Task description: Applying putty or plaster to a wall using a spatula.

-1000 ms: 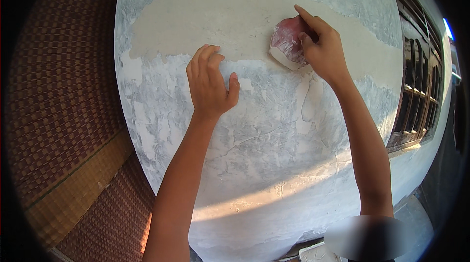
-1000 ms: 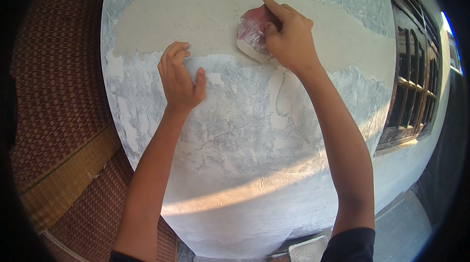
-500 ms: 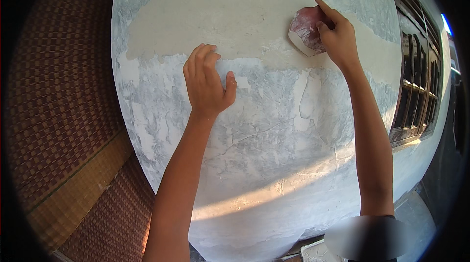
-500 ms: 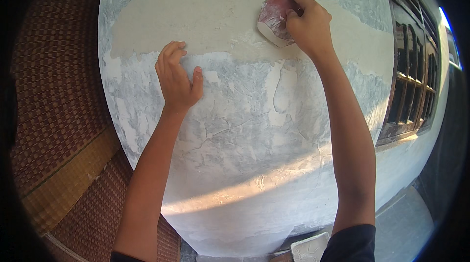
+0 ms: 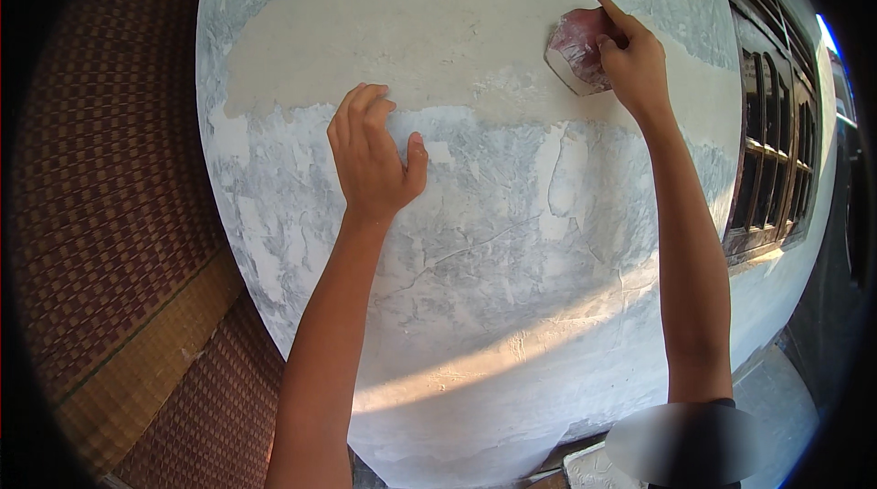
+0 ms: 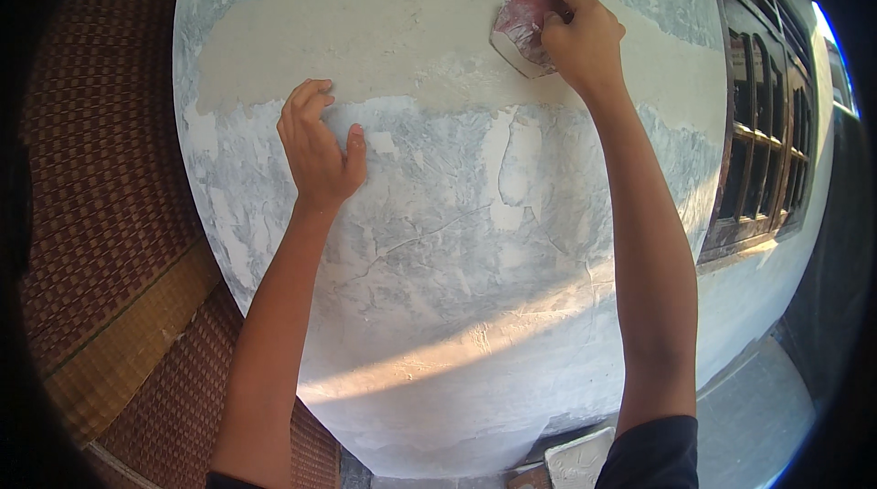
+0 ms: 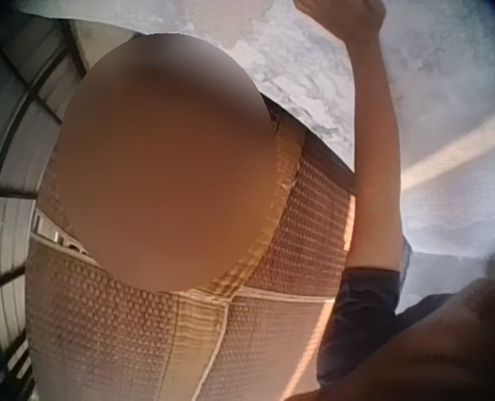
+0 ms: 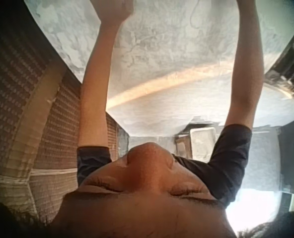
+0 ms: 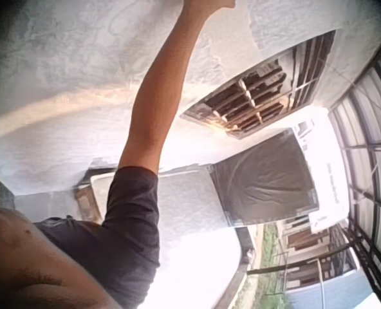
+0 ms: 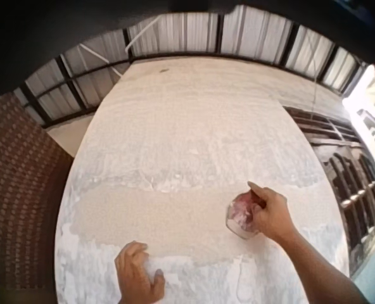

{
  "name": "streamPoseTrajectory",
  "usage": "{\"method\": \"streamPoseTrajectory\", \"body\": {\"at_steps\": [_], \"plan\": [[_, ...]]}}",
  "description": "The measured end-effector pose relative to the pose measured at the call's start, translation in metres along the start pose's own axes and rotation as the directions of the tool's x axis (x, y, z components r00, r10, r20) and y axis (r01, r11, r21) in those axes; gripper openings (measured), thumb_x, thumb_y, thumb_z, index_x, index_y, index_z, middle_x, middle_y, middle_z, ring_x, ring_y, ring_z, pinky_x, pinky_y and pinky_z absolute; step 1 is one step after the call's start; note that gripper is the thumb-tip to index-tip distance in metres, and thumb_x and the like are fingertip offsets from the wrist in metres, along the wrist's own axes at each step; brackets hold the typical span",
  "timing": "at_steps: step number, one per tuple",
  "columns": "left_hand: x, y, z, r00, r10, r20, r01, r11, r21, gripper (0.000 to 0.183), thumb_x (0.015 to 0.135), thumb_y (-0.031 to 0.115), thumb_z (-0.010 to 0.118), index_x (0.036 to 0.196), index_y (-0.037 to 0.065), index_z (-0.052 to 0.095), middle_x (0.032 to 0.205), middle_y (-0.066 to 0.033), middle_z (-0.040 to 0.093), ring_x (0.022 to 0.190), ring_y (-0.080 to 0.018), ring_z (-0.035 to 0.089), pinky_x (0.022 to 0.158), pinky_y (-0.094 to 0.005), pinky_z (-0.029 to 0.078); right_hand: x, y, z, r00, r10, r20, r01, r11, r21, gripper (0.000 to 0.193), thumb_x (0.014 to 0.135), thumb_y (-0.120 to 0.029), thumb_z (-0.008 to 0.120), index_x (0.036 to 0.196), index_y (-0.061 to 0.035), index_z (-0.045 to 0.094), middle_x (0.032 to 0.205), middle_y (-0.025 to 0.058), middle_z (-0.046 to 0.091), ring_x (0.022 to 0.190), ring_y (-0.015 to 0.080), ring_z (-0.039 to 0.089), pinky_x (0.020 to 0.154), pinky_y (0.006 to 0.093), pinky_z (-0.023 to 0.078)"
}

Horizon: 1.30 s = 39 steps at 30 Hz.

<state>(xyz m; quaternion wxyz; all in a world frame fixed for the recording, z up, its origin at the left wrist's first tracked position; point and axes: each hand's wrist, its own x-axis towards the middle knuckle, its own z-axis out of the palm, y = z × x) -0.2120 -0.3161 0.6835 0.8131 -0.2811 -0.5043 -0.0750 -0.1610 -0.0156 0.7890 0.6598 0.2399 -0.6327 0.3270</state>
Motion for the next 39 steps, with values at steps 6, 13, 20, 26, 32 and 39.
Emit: {"method": "streamPoseTrajectory", "body": {"at_steps": [6, 13, 20, 26, 32, 39], "plan": [[0.001, -0.004, -0.004, 1.000, 0.004, 0.010, -0.005, 0.999, 0.037, 0.037, 0.092, 0.030, 0.052, 0.119, 0.006, 0.046, 0.128, -0.0162, 0.053, 0.121, -0.0343, 0.048, 0.099, -0.0465, 0.033, -0.023, -0.019, 0.031, 0.972, -0.213, 0.103, 0.223, 0.970, -0.099, 0.054, 0.075, -0.005, 0.054, 0.128, -0.0084, 0.064, 0.094, 0.0120, 0.068, 0.090, 0.0296, 0.064, 0.097, 0.0420, 0.040], [-0.003, -0.003, -0.007, 0.999, -0.001, 0.036, 0.000, 1.000, 0.026, 0.037, 0.090, 0.027, 0.053, 0.119, 0.006, 0.046, 0.128, -0.0163, 0.053, 0.121, -0.0345, 0.048, 0.098, -0.0469, 0.033, -0.024, -0.026, 0.032, 0.983, -0.145, 0.115, 0.148, 0.989, -0.023, 0.053, 0.077, -0.006, 0.055, 0.129, -0.0067, 0.064, 0.097, 0.0128, 0.069, 0.094, 0.0292, 0.065, 0.100, 0.0433, 0.036], [0.003, 0.002, -0.002, 0.999, 0.029, 0.029, -0.029, 0.999, 0.021, 0.037, 0.091, 0.028, 0.052, 0.120, 0.006, 0.046, 0.128, -0.0156, 0.053, 0.121, -0.0345, 0.048, 0.098, -0.0471, 0.033, -0.015, 0.000, 0.012, 0.997, -0.032, -0.069, 0.033, 0.999, 0.013, 0.054, 0.076, -0.008, 0.056, 0.130, -0.0083, 0.063, 0.100, 0.0122, 0.069, 0.094, 0.0288, 0.064, 0.098, 0.0449, 0.034], [0.001, 0.003, -0.004, 0.998, 0.035, 0.052, -0.036, 0.999, 0.020, 0.037, 0.090, 0.026, 0.053, 0.120, 0.006, 0.046, 0.128, -0.0153, 0.053, 0.122, -0.0344, 0.047, 0.098, -0.0470, 0.033, -0.018, 0.012, 0.007, 0.998, -0.059, -0.020, 0.055, 0.988, -0.142, 0.053, 0.077, -0.006, 0.055, 0.129, -0.0076, 0.063, 0.097, 0.0125, 0.068, 0.093, 0.0289, 0.064, 0.099, 0.0417, 0.037], [-0.001, -0.002, -0.006, 0.997, 0.036, 0.068, -0.039, 0.998, 0.042, 0.037, 0.089, 0.026, 0.054, 0.120, 0.006, 0.046, 0.128, -0.0151, 0.053, 0.122, -0.0346, 0.048, 0.099, -0.0472, 0.033, -0.034, -0.007, 0.018, 0.983, -0.115, 0.146, 0.132, 0.985, -0.110, 0.052, 0.078, -0.008, 0.055, 0.130, -0.0085, 0.063, 0.099, 0.0124, 0.068, 0.096, 0.0307, 0.065, 0.096, 0.0434, 0.041], [0.003, 0.006, -0.006, 0.993, 0.083, 0.081, -0.089, 0.994, 0.068, 0.034, 0.090, 0.023, 0.052, 0.119, 0.007, 0.046, 0.127, -0.0146, 0.053, 0.122, -0.0343, 0.048, 0.098, -0.0477, 0.033, -0.019, 0.024, -0.019, 0.952, 0.007, -0.306, -0.063, 0.983, -0.174, 0.053, 0.080, -0.006, 0.057, 0.133, -0.0044, 0.060, 0.106, 0.0169, 0.068, 0.095, 0.0311, 0.066, 0.093, 0.0409, 0.047]]}}
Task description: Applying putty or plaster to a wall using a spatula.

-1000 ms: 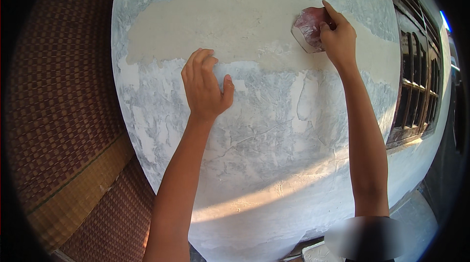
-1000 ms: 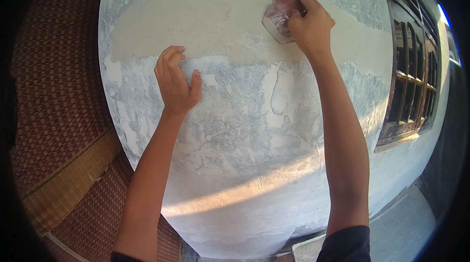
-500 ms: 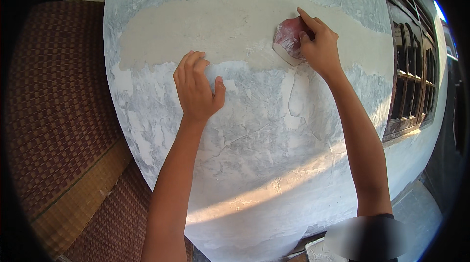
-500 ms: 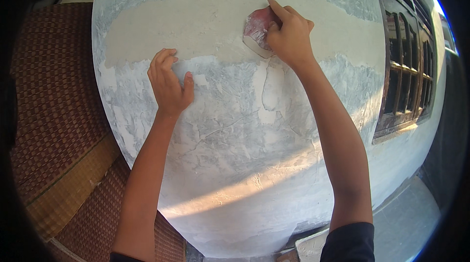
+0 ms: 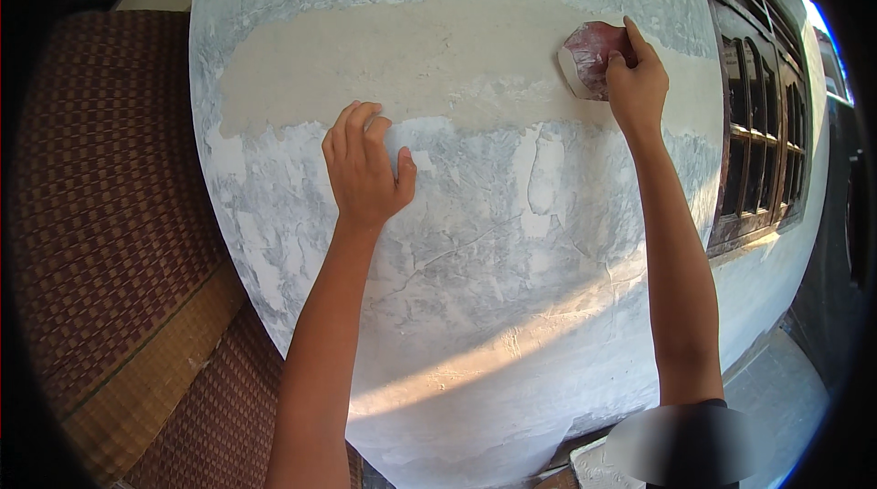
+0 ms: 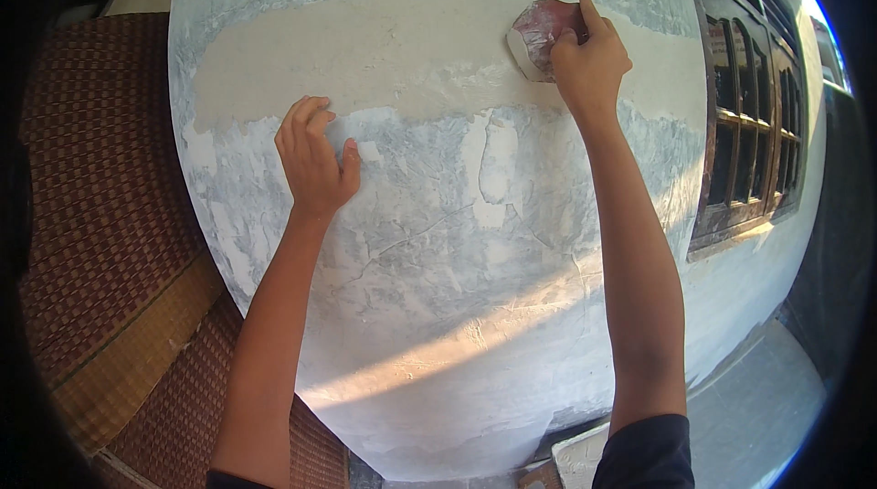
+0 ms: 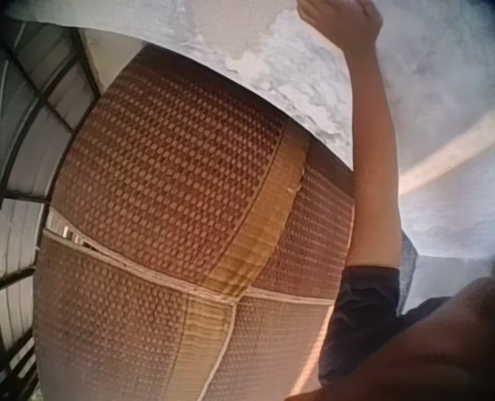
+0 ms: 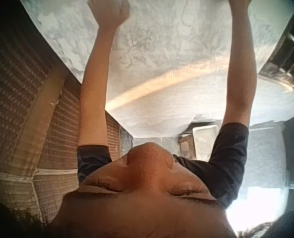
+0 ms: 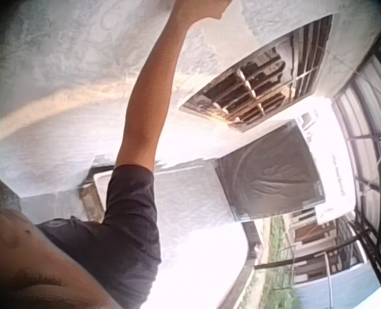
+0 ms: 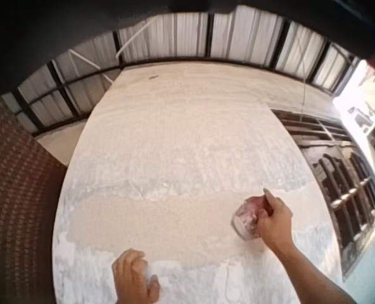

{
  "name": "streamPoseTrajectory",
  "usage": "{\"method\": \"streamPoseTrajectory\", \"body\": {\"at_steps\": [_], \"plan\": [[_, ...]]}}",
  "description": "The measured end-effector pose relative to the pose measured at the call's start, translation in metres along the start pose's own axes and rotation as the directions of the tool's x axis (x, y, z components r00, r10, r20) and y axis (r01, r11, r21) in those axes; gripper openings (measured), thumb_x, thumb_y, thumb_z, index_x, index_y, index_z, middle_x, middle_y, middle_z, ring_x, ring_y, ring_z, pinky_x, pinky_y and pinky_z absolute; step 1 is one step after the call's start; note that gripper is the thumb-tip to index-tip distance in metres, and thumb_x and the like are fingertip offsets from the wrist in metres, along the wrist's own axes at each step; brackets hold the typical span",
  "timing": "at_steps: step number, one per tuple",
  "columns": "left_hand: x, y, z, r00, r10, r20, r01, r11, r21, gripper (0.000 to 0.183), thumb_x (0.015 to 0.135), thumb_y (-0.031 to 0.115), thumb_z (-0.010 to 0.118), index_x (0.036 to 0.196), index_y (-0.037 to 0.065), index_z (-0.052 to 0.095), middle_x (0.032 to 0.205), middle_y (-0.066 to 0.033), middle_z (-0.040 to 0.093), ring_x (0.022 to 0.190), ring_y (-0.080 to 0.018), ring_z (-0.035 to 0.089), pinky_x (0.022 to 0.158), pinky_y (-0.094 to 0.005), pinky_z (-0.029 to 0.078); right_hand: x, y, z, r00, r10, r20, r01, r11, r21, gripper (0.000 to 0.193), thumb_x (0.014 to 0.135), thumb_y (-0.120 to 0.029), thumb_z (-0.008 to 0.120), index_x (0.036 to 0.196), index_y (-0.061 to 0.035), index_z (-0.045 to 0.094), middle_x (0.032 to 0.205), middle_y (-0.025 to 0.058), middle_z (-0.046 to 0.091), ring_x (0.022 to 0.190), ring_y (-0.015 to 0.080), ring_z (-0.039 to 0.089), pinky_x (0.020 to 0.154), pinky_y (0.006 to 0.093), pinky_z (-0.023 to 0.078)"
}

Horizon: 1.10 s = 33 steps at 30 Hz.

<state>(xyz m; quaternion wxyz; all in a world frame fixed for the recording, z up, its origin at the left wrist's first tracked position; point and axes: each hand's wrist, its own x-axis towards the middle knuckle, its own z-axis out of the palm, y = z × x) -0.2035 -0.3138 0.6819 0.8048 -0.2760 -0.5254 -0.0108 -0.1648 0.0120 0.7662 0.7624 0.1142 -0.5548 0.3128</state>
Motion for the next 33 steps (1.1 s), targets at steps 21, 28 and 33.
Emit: {"method": "streamPoseTrajectory", "body": {"at_steps": [21, 28, 33], "plan": [[-0.107, 0.256, 0.003, 0.941, 0.079, 0.330, 0.137, 0.799, -0.585, 0.036, 0.082, 0.014, 0.061, 0.114, 0.010, 0.046, 0.125, -0.0146, 0.053, 0.121, -0.0349, 0.050, 0.095, -0.0508, 0.038, -0.155, 0.076, -0.177, 0.622, 0.625, 0.471, -0.720, 0.693, 0.031, 0.053, 0.083, 0.004, 0.051, 0.137, 0.0039, 0.054, 0.100, 0.0106, 0.067, 0.088, 0.0133, 0.063, 0.079, 0.0265, 0.051], [-0.153, 0.377, -0.017, 0.833, 0.229, 0.504, 0.234, 0.678, -0.697, 0.036, 0.074, 0.012, 0.063, 0.109, 0.008, 0.055, 0.124, -0.0119, 0.054, 0.123, -0.0309, 0.050, 0.099, -0.0458, 0.038, -0.233, 0.122, -0.260, 0.446, 0.803, 0.395, -0.828, 0.538, -0.158, 0.046, 0.083, 0.005, 0.053, 0.129, 0.0024, 0.059, 0.100, 0.0105, 0.067, 0.089, 0.0151, 0.062, 0.081, 0.0284, 0.050], [-0.195, 0.444, -0.023, 0.708, 0.327, 0.626, 0.363, 0.591, -0.720, 0.044, 0.070, 0.007, 0.063, 0.114, 0.008, 0.055, 0.125, -0.0122, 0.053, 0.126, -0.0306, 0.047, 0.104, -0.0452, 0.036, -0.302, 0.179, -0.322, 0.245, 0.932, 0.266, -0.929, 0.304, -0.210, 0.039, 0.087, 0.006, 0.049, 0.125, 0.0041, 0.058, 0.109, 0.0101, 0.065, 0.094, 0.0153, 0.061, 0.085, 0.0292, 0.050]]}}
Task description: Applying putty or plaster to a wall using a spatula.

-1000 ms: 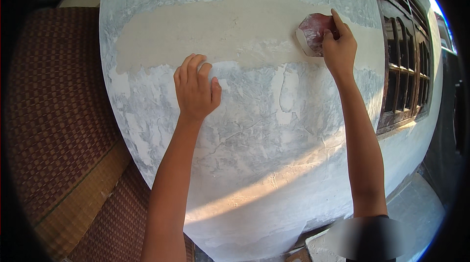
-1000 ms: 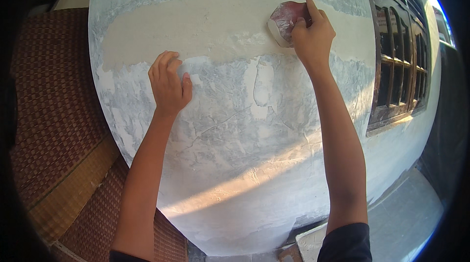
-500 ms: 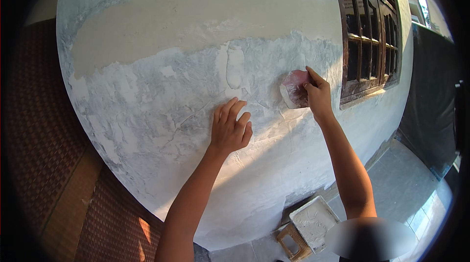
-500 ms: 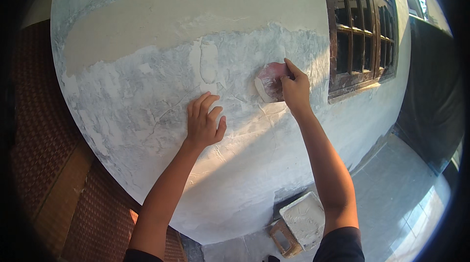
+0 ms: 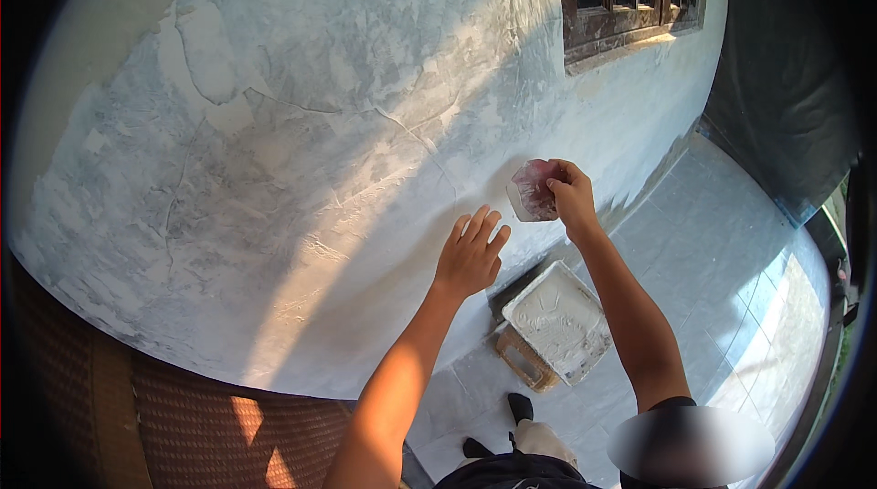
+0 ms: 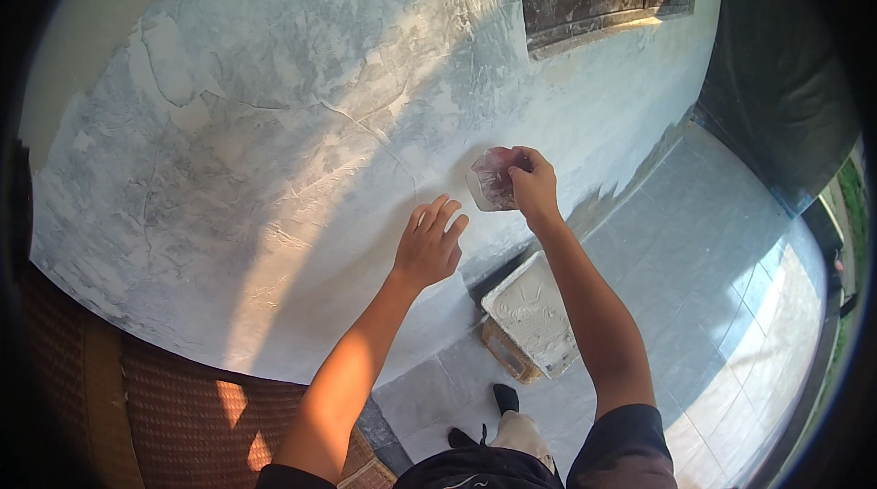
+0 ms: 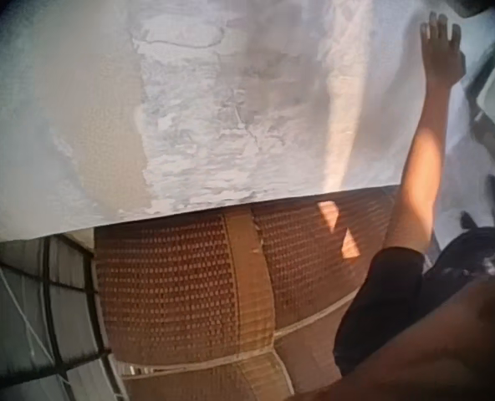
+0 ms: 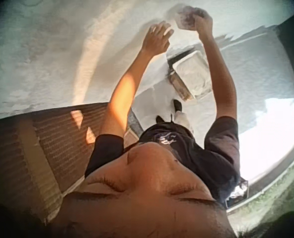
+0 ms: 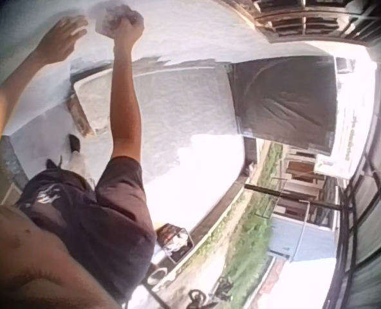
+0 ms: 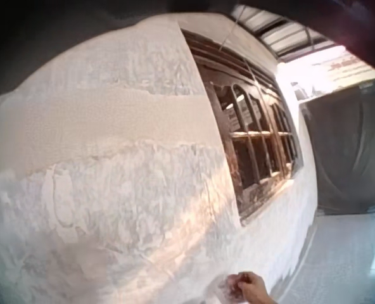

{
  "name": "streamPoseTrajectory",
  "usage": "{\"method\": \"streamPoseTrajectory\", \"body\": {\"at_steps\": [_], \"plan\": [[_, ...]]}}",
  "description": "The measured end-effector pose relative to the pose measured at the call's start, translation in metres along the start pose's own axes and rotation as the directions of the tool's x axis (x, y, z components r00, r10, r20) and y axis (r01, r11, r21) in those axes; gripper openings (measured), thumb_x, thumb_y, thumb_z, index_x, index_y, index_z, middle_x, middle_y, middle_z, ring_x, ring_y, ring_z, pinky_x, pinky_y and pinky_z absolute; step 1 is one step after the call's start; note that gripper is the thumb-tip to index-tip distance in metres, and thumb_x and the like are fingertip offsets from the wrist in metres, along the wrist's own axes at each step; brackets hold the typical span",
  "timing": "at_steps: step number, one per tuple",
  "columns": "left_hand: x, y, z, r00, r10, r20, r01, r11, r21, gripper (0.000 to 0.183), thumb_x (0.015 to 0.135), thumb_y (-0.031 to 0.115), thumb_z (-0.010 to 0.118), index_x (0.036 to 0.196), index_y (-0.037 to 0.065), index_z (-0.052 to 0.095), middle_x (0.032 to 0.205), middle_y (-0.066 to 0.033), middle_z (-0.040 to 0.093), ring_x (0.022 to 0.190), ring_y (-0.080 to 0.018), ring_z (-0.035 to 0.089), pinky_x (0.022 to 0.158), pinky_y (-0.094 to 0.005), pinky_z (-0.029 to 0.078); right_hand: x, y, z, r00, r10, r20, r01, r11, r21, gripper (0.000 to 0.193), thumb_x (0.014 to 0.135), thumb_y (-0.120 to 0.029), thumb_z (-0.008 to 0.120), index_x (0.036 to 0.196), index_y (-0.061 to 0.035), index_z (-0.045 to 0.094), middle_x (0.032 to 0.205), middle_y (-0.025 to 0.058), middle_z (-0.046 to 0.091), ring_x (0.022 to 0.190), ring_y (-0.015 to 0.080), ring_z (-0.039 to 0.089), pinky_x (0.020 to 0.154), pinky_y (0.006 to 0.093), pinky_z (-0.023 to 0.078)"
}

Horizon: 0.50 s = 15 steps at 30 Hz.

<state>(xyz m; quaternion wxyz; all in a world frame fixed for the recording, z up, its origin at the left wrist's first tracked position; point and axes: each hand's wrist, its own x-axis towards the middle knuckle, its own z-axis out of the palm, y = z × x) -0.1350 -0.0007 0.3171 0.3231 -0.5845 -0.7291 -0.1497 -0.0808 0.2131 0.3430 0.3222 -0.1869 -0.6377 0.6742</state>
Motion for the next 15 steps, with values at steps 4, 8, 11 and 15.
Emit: {"method": "streamPoseTrajectory", "body": {"at_steps": [4, 8, 11, 15], "plan": [[-0.025, 0.019, 0.055, 0.984, -0.040, 0.173, 0.062, 0.990, -0.124, 0.047, 0.071, 0.003, 0.063, 0.117, 0.007, 0.054, 0.125, -0.0131, 0.054, 0.127, -0.0308, 0.048, 0.103, -0.0442, 0.038, 0.006, 0.084, -0.042, 0.986, 0.157, -0.054, -0.160, 0.986, -0.054, 0.034, 0.085, 0.003, 0.052, 0.118, 0.0039, 0.061, 0.105, 0.0114, 0.067, 0.092, 0.0180, 0.063, 0.083, 0.0310, 0.051], [-0.057, 0.044, 0.102, 0.949, -0.161, 0.272, 0.237, 0.932, -0.273, 0.047, 0.075, 0.000, 0.060, 0.120, 0.004, 0.050, 0.123, -0.0159, 0.056, 0.123, -0.0349, 0.052, 0.101, -0.0456, 0.041, -0.010, 0.159, -0.079, 0.938, 0.325, -0.119, -0.331, 0.943, -0.033, 0.033, 0.084, 0.000, 0.055, 0.116, 0.0042, 0.063, 0.101, 0.0127, 0.069, 0.090, 0.0200, 0.064, 0.080, 0.0326, 0.051], [-0.089, 0.063, 0.132, 0.901, -0.201, 0.386, 0.347, 0.866, -0.360, 0.046, 0.075, -0.001, 0.060, 0.120, 0.003, 0.049, 0.122, -0.0166, 0.057, 0.124, -0.0351, 0.051, 0.099, -0.0463, 0.042, -0.024, 0.209, -0.105, 0.913, 0.374, -0.163, -0.394, 0.911, -0.117, 0.030, 0.084, 0.000, 0.056, 0.112, 0.0046, 0.064, 0.100, 0.0134, 0.069, 0.087, 0.0209, 0.065, 0.076, 0.0338, 0.051], [-0.122, 0.082, 0.152, 0.768, -0.213, 0.604, 0.476, 0.821, -0.315, 0.051, 0.077, 0.005, 0.062, 0.126, 0.002, 0.049, 0.125, -0.0152, 0.056, 0.124, -0.0316, 0.051, 0.100, -0.0442, 0.041, -0.048, 0.250, -0.123, 0.862, 0.484, -0.149, -0.504, 0.851, -0.151, 0.027, 0.083, 0.000, 0.059, 0.109, 0.0022, 0.066, 0.094, 0.0137, 0.070, 0.084, 0.0227, 0.066, 0.077, 0.0344, 0.051]]}}
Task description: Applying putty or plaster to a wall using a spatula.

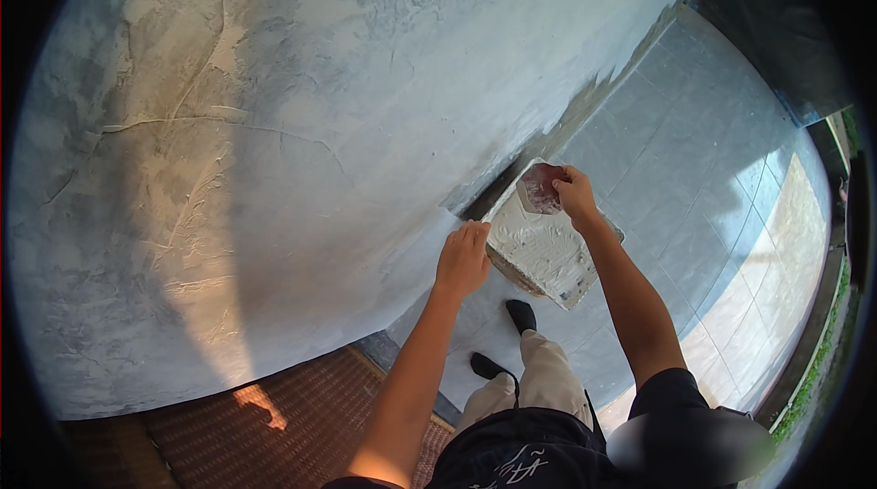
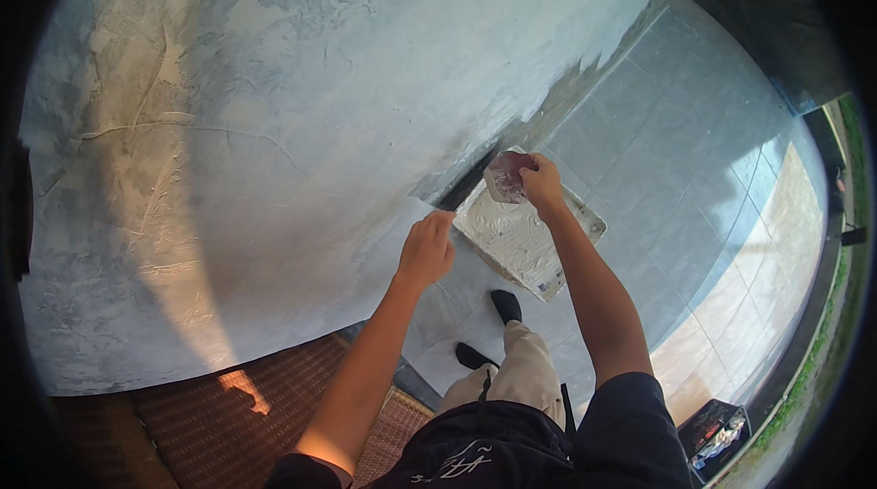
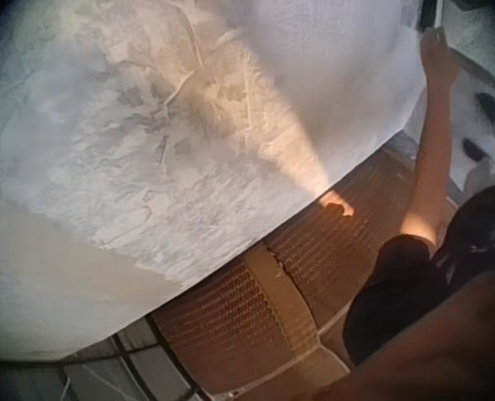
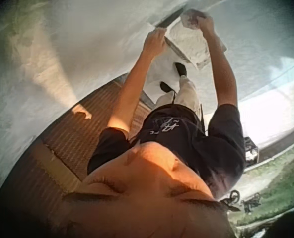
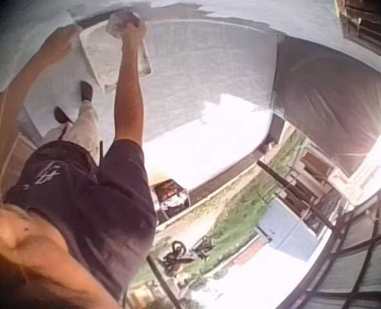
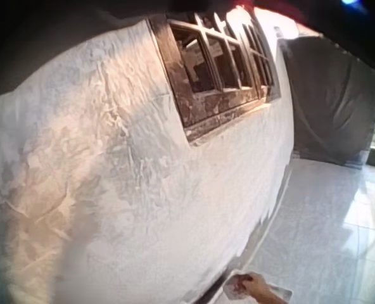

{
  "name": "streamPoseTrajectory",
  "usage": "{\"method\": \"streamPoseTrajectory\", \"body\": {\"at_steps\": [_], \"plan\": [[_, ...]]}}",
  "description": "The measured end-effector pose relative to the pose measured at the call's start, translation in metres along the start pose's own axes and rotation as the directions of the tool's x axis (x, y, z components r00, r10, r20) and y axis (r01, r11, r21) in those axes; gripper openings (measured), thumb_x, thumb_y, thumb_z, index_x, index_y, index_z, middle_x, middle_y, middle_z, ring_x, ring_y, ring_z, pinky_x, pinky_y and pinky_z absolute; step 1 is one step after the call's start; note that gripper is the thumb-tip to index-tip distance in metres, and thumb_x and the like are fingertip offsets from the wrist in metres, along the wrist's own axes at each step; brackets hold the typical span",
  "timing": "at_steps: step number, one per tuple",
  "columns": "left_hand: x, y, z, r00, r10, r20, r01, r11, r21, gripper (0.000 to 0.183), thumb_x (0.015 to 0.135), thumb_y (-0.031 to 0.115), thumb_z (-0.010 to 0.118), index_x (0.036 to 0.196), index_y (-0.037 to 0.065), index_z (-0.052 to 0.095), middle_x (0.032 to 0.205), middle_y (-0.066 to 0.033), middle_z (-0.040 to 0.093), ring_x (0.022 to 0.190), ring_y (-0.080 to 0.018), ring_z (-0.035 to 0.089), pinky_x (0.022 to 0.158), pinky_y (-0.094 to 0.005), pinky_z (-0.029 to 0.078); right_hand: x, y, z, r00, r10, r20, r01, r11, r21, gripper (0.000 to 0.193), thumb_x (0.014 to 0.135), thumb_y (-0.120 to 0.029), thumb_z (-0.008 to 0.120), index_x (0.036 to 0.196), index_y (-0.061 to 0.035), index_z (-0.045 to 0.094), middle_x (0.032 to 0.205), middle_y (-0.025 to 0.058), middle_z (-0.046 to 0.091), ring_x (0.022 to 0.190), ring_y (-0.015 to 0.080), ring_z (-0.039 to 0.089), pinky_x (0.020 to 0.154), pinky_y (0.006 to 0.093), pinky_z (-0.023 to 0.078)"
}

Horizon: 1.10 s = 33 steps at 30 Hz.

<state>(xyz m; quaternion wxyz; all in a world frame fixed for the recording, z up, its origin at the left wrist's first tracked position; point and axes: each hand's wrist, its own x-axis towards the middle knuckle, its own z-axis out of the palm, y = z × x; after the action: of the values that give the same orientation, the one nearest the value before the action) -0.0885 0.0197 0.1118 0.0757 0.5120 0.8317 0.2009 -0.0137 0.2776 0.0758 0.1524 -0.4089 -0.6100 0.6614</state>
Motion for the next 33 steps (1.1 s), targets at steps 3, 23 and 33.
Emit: {"method": "streamPoseTrajectory", "body": {"at_steps": [3, 23, 33], "plan": [[-0.013, -0.003, 0.022, 0.992, -0.083, 0.092, 0.083, 0.997, 0.001, 0.052, 0.077, 0.006, 0.062, 0.127, 0.002, 0.048, 0.126, -0.0155, 0.056, 0.123, -0.0316, 0.051, 0.099, -0.0445, 0.042, 0.004, 0.037, -0.007, 1.000, 0.004, -0.011, -0.005, 0.995, -0.103, 0.026, 0.083, -0.001, 0.060, 0.108, 0.0006, 0.067, 0.092, 0.0140, 0.071, 0.085, 0.0240, 0.067, 0.078, 0.0345, 0.050], [-0.059, -0.003, 0.098, 0.893, -0.264, 0.364, 0.303, 0.952, -0.053, 0.062, 0.082, 0.012, 0.064, 0.137, 0.000, 0.039, 0.122, -0.0205, 0.055, 0.121, -0.0362, 0.051, 0.099, -0.0480, 0.042, 0.005, 0.129, 0.031, 0.873, -0.172, 0.456, 0.420, 0.741, -0.524, 0.023, 0.089, -0.003, 0.053, 0.104, -0.0076, 0.069, 0.100, 0.0156, 0.071, 0.094, 0.0376, 0.066, 0.081, 0.0445, 0.053], [-0.067, -0.010, 0.117, 0.815, -0.333, 0.474, 0.385, 0.923, -0.014, 0.062, 0.087, 0.015, 0.062, 0.141, 0.002, 0.035, 0.121, -0.0196, 0.056, 0.120, -0.0348, 0.052, 0.100, -0.0473, 0.041, 0.026, 0.150, 0.048, 0.810, -0.134, 0.572, 0.524, 0.605, -0.600, 0.027, 0.083, 0.000, 0.057, 0.102, -0.0127, 0.071, 0.093, 0.0142, 0.071, 0.088, 0.0350, 0.068, 0.076, 0.0439, 0.054]]}}
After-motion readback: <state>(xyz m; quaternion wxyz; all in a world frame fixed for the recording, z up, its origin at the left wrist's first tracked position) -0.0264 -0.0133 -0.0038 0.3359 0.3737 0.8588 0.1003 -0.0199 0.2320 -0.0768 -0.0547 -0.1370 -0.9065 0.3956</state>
